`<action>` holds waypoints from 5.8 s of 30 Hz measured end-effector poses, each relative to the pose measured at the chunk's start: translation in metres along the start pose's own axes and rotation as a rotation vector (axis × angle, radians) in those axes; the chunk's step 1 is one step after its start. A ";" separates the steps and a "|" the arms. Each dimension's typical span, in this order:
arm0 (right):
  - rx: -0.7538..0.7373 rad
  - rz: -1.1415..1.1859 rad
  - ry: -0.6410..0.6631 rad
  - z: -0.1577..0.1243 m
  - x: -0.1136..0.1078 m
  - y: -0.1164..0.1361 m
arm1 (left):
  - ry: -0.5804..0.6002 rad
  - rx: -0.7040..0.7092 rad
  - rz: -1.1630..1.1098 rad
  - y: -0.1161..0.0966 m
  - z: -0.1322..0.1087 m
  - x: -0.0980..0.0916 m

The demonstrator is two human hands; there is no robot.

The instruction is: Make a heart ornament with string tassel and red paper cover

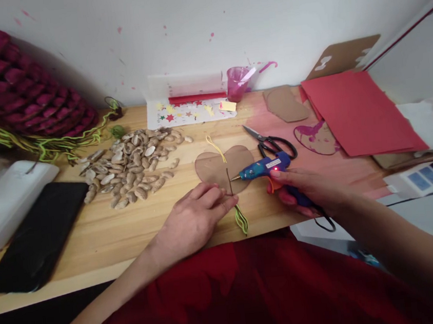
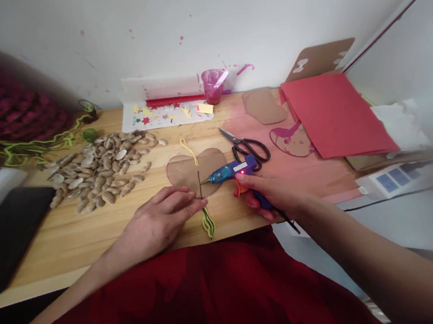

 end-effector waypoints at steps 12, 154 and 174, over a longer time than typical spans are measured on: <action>-0.037 0.018 -0.052 0.006 -0.002 0.008 | 0.015 -0.012 0.004 0.000 0.000 0.002; -0.124 -1.448 -0.986 -0.034 -0.210 0.052 | -0.279 0.039 0.034 0.038 -0.028 -0.003; -0.260 -1.771 -0.948 -0.068 -0.218 0.091 | -0.335 0.016 -0.026 0.040 -0.027 -0.004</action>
Point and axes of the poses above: each hand's wrist, its own z-axis towards the middle knuckle, its own x-axis out of the palm, y = z × x, the point moved 8 cm from there along z, towards the middle knuckle, and after that the axes turned 7 degrees about -x, right-handed, at the moved point
